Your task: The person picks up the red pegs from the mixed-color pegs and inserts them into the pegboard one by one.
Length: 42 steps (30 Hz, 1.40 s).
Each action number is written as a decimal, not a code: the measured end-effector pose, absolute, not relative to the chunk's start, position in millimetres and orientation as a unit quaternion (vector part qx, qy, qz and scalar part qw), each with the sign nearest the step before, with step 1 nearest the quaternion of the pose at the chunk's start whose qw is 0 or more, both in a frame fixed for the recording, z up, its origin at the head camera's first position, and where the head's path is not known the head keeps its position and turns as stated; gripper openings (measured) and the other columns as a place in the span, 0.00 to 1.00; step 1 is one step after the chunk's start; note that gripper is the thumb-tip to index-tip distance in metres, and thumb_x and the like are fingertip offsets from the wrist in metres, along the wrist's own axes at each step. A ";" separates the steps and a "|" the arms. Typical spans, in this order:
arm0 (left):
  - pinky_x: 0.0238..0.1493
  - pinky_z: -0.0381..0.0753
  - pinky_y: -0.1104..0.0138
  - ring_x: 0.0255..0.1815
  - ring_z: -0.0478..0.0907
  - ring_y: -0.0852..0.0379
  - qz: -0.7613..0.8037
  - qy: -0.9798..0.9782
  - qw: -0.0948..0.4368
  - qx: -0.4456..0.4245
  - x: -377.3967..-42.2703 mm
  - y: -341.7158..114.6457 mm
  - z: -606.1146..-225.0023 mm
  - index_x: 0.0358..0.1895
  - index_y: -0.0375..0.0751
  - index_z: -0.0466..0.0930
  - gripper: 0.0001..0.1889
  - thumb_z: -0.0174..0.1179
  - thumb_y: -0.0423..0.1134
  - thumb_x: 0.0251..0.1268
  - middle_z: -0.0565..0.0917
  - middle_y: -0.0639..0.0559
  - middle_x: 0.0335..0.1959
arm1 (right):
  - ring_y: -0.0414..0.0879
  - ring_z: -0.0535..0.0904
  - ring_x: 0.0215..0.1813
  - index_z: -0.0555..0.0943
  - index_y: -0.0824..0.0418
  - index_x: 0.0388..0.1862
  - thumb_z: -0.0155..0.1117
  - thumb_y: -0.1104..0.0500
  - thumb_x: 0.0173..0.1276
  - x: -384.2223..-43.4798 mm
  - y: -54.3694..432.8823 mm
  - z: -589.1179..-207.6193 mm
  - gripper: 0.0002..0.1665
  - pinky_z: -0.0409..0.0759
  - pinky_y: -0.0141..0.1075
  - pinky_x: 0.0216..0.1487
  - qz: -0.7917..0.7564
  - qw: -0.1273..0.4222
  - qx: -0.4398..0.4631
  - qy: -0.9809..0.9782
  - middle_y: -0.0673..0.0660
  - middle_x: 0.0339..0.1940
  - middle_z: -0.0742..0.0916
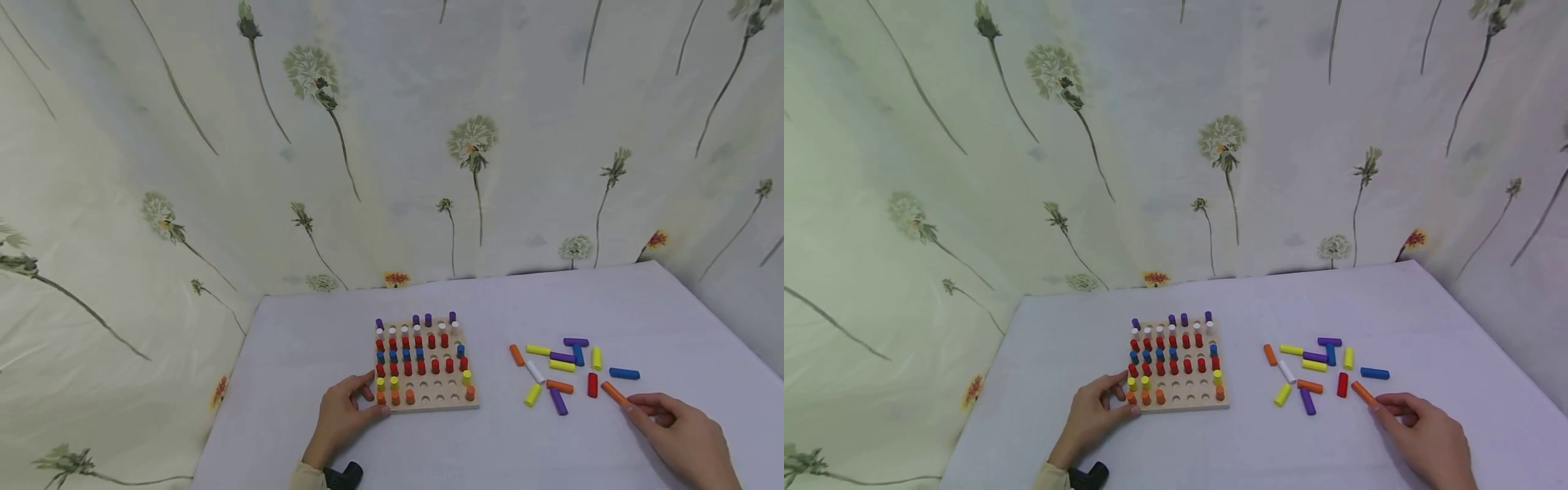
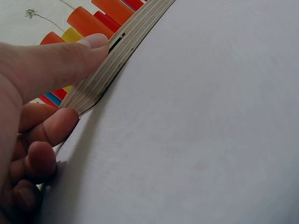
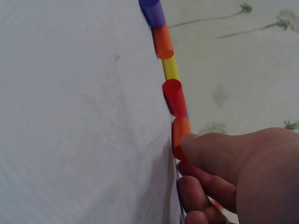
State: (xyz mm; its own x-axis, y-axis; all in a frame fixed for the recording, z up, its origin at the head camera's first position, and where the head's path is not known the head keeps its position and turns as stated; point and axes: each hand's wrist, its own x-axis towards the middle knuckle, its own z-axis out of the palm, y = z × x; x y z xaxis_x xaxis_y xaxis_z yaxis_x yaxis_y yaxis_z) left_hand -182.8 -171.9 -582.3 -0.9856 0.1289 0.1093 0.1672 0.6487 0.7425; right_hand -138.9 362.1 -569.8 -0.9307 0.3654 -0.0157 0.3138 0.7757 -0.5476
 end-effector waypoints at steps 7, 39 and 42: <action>0.26 0.63 0.73 0.24 0.67 0.68 -0.410 -0.909 0.022 -0.079 -185.7 -171.2 -582.2 0.65 0.45 0.86 0.37 0.81 0.58 0.53 0.82 0.64 0.33 | 0.52 0.75 0.38 0.83 0.73 0.55 0.75 0.50 0.71 -138.8 361.0 -572.4 0.28 0.70 0.36 0.32 0.295 0.024 -0.196 -0.935 0.60 0.36 0.88; 0.25 0.63 0.73 0.22 0.67 0.68 -0.422 -0.901 0.024 -0.095 -195.7 -175.3 -592.0 0.64 0.43 0.87 0.36 0.81 0.59 0.53 0.82 0.63 0.32 | 0.50 0.79 0.36 0.83 0.73 0.55 0.72 0.56 0.72 -142.5 360.7 -573.5 0.22 0.73 0.35 0.32 0.292 0.014 -0.172 -0.941 0.60 0.36 0.89; 0.25 0.63 0.74 0.22 0.67 0.69 -0.420 -0.902 0.028 -0.098 -199.6 -175.8 -590.9 0.63 0.44 0.87 0.36 0.81 0.59 0.53 0.82 0.64 0.32 | 0.50 0.78 0.36 0.83 0.73 0.55 0.72 0.55 0.73 -144.0 360.5 -573.7 0.23 0.73 0.35 0.32 0.292 0.021 -0.173 -0.940 0.60 0.36 0.89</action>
